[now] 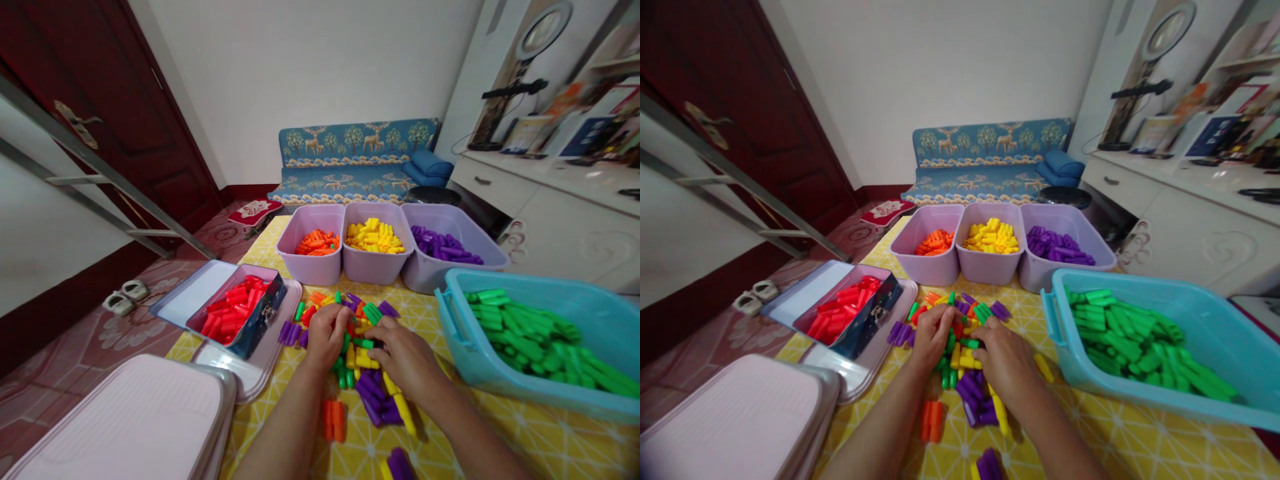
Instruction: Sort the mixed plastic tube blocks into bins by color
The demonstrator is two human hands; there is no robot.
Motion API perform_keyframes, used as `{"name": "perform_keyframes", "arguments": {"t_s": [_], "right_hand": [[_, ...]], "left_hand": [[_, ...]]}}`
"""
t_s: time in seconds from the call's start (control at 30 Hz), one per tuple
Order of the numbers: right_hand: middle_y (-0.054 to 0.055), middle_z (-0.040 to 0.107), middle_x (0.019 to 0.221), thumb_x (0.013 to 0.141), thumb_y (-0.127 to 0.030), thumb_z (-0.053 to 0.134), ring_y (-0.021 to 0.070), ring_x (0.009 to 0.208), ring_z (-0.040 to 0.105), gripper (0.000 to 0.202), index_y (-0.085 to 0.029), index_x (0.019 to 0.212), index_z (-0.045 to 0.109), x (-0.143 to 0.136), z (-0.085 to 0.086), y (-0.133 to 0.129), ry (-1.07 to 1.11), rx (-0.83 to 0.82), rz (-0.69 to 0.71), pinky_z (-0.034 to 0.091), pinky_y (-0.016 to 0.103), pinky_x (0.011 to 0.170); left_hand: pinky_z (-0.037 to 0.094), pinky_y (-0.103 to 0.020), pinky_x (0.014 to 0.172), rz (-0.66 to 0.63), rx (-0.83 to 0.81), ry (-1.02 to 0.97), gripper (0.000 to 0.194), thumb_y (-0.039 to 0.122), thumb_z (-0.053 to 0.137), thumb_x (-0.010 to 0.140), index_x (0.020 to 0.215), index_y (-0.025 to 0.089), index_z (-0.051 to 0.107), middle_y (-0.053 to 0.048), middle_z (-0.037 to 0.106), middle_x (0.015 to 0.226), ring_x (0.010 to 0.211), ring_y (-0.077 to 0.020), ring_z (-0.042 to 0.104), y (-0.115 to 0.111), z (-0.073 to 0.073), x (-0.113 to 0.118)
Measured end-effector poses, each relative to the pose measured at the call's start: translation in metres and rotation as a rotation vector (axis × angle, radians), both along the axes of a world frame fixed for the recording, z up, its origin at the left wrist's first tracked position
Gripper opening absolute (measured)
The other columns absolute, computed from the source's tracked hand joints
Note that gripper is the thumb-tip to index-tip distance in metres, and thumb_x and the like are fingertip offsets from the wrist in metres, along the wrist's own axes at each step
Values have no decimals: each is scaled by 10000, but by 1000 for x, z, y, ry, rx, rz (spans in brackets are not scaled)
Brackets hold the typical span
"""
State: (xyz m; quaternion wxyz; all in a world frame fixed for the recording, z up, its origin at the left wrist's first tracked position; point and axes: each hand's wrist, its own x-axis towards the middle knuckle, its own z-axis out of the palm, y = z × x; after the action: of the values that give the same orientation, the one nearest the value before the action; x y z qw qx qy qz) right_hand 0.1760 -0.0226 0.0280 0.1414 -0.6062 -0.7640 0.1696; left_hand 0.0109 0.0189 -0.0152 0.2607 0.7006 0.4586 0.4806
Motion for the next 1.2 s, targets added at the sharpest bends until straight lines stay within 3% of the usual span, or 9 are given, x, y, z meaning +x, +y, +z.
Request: {"name": "perform_keyframes", "arguments": {"t_s": [0.17,0.3,0.43,0.53,0.63,0.7,0.83,1.0,1.2], "right_hand": [[33,665,884,770,-150,606,198,782,632,148,-233,851,699,-1,-3,4,170,37,-30,421,304,690],[25,672,821,817,-261,606,174,708,626,125,-206,926,633,5,8,6,719,71,-198,465,299,658],[-29,663,764,815,-321,650,120,647,614,191,-232,974,591,14,33,4,1405,378,-409,488,273,669],[7,691,929,852,-365,593,141,856,660,151,-241,939,595,19,50,3,1670,627,-471,494,319,823],[81,622,1235,933,-489,371,214,1147,592,339,-262,1052,593,21,53,5,1596,556,-401,480,389,907],[111,609,1260,939,-519,298,243,1147,595,422,-258,1131,569,18,44,9,1489,425,-356,499,409,876],[113,660,1145,872,-403,496,262,1025,634,321,-220,1112,608,11,7,24,1044,219,-286,522,420,826],[91,608,1240,759,-91,479,259,1199,492,404,-212,1084,687,15,-43,40,356,391,-183,368,473,1063],[91,670,1117,771,-77,470,236,1082,559,404,-181,1095,688,35,-59,48,230,336,-165,424,434,996]], "left_hand": [[402,-244,663,-1,0,2,385,348,386,967,737,168,637,-21,608,684,680,-136,546,0,0,1],[399,-244,665,-2,-5,14,394,348,383,969,723,169,634,-19,603,679,679,-134,544,-1,1,1],[403,-243,669,-8,-4,3,401,351,382,969,716,169,636,-20,615,680,680,-136,552,-1,2,1],[407,-242,666,2,-8,13,413,363,379,966,710,170,639,-23,614,676,674,-139,551,-1,2,1],[411,-245,672,7,-8,30,425,367,371,967,710,170,645,-25,617,676,677,-142,554,-1,3,2],[414,-247,673,12,-4,37,427,365,371,968,705,170,644,-24,617,673,678,-142,556,-2,3,2],[419,-249,674,11,-12,51,424,373,369,969,719,170,644,-24,617,673,679,-144,563,-2,4,1],[414,-245,673,12,-2,54,404,351,377,968,734,170,652,-26,623,681,682,-141,560,-1,2,1],[411,-247,681,11,-8,48,400,351,379,969,750,166,659,-32,634,700,693,-144,565,0,2,2]]}}
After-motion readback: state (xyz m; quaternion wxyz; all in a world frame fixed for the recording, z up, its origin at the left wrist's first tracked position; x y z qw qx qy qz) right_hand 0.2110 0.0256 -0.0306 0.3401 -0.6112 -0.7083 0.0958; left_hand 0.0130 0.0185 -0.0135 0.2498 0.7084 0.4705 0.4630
